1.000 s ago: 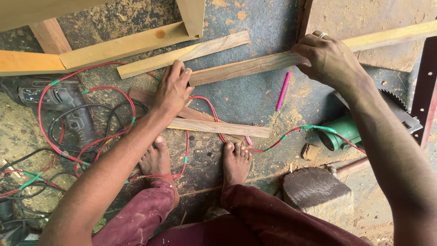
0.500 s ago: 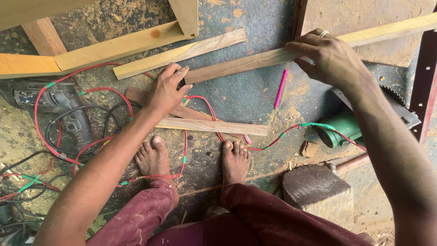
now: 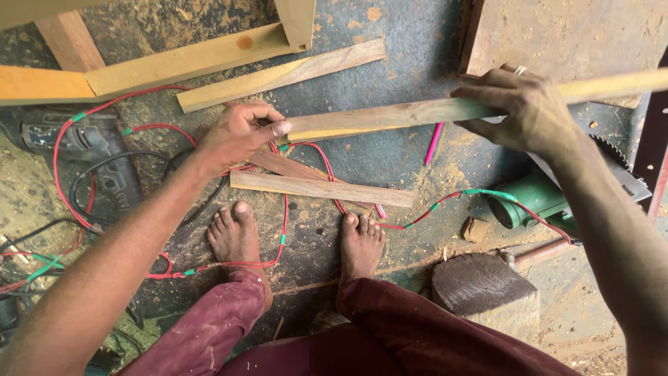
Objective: The person uses a green circular saw to cut a long wooden plank into smaller pieces. They repeatedly measure the wood against a wooden frame, mark it with a pink marker, and cut it to size. The cut pieces are then placed into the frame to check for fit.
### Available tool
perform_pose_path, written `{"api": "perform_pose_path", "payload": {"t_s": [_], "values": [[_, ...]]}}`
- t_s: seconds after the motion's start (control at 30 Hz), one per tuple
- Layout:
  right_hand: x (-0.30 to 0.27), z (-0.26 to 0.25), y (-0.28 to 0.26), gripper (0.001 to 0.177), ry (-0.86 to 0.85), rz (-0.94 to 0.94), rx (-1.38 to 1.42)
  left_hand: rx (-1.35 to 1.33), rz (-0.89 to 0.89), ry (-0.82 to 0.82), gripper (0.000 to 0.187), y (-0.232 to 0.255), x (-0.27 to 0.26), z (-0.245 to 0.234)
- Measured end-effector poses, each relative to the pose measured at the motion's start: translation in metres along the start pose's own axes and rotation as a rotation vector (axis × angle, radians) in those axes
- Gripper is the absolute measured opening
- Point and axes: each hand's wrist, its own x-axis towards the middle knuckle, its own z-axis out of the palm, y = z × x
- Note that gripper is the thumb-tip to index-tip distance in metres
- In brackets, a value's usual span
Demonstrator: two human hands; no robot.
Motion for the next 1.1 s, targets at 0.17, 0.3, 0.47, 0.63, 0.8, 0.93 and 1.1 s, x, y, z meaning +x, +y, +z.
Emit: {"api": "perform_pose_path", "payload": {"t_s": [0.17, 0.3, 0.47, 0.63, 0.8, 0.93, 1.1], "values": [[-0.017, 0.041, 0.010, 0.054, 0.035, -0.092, -0.202, 0.146, 0.146, 0.137, 0.032, -0.015, -0.005, 0.033], [-0.028, 0.077, 0.006, 0.049, 0.123, 0.011, -0.160, 0.338, 0.316, 0.197, 0.057, -0.014, -0.010, 0.054], [-0.039, 0.095, -0.007, 0.053, 0.218, 0.105, -0.105, 0.519, 0.408, 0.226, 0.048, -0.018, -0.008, 0.057], [-0.033, 0.099, -0.018, 0.053, 0.264, 0.114, -0.062, 0.564, 0.491, 0.247, 0.046, -0.022, -0.012, 0.052], [-0.028, 0.093, -0.028, 0.052, 0.277, 0.136, -0.034, 0.646, 0.442, 0.217, 0.052, -0.033, 0.000, 0.045], [-0.029, 0.091, -0.030, 0.051, 0.255, 0.150, -0.042, 0.720, 0.474, 0.145, 0.052, -0.042, 0.000, 0.040], [-0.026, 0.090, -0.022, 0.048, 0.252, 0.115, -0.007, 0.658, 0.339, 0.111, 0.046, -0.035, 0.004, 0.040]]}}
